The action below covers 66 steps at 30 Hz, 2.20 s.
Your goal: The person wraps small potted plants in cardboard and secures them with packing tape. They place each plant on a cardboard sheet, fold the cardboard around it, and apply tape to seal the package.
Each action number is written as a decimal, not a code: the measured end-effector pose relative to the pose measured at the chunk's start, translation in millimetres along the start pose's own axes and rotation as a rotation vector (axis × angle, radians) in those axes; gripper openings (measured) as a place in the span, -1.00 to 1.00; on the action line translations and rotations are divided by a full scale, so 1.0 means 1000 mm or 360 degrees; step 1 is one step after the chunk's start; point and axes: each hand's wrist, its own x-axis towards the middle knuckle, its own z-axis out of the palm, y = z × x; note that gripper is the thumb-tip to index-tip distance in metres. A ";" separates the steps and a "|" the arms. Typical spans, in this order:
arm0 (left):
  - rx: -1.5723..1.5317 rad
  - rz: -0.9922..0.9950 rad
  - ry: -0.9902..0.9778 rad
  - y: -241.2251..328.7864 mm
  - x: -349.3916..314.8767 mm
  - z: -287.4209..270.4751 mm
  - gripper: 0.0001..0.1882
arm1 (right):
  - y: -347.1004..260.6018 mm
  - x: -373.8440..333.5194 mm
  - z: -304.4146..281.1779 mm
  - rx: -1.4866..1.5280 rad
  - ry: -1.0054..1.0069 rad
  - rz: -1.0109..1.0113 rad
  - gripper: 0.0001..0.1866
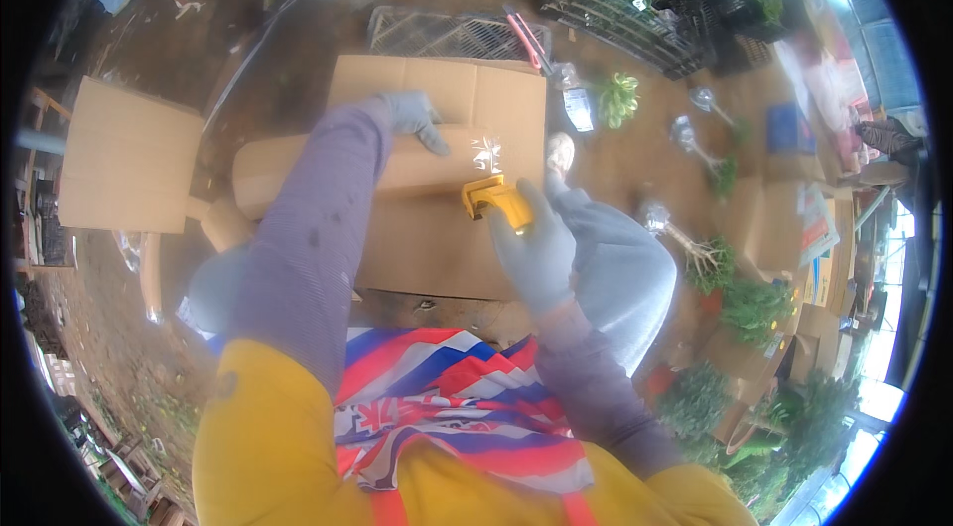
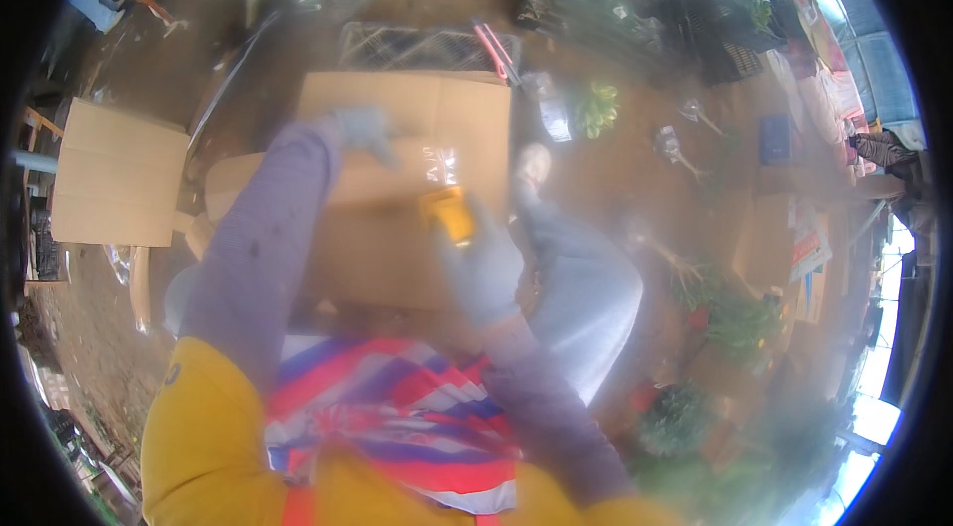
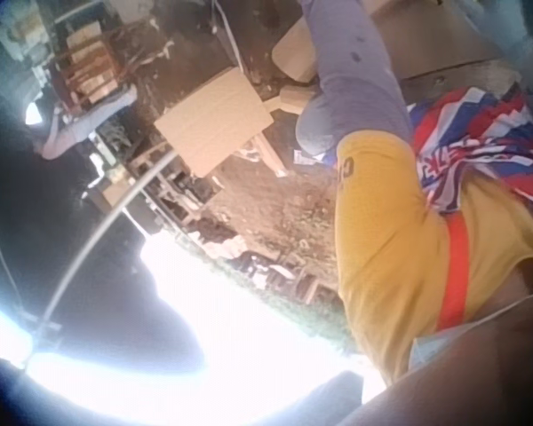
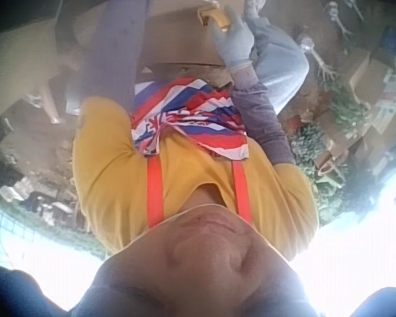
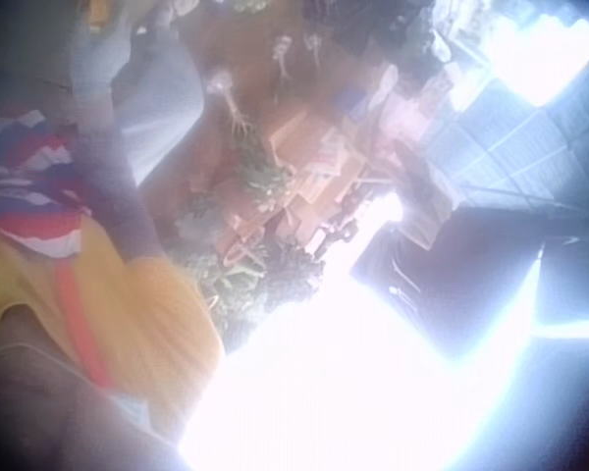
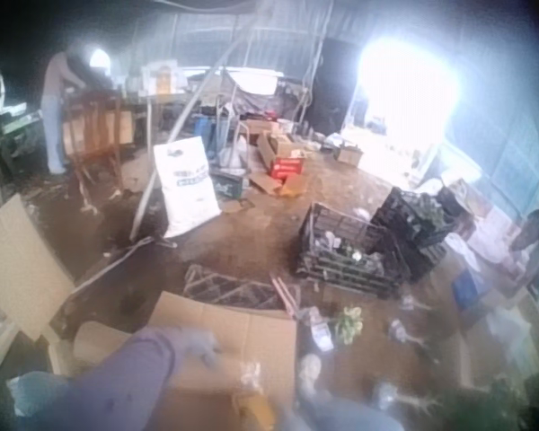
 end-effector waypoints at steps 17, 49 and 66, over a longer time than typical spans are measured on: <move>0.1112 0.0280 0.1417 0.042 -0.094 0.156 -0.11 | -0.032 0.001 -0.131 0.0394 0.0138 0.0188 -0.57; 0.0922 -0.0496 0.1282 -0.002 -0.133 0.121 -0.20 | -0.097 -0.056 -0.107 0.0217 -0.0623 -0.0267 -0.63; 0.1219 -0.0500 0.1770 0.002 -0.115 0.183 -0.64 | -0.148 0.080 -0.021 0.0149 -0.0708 -0.0316 -0.54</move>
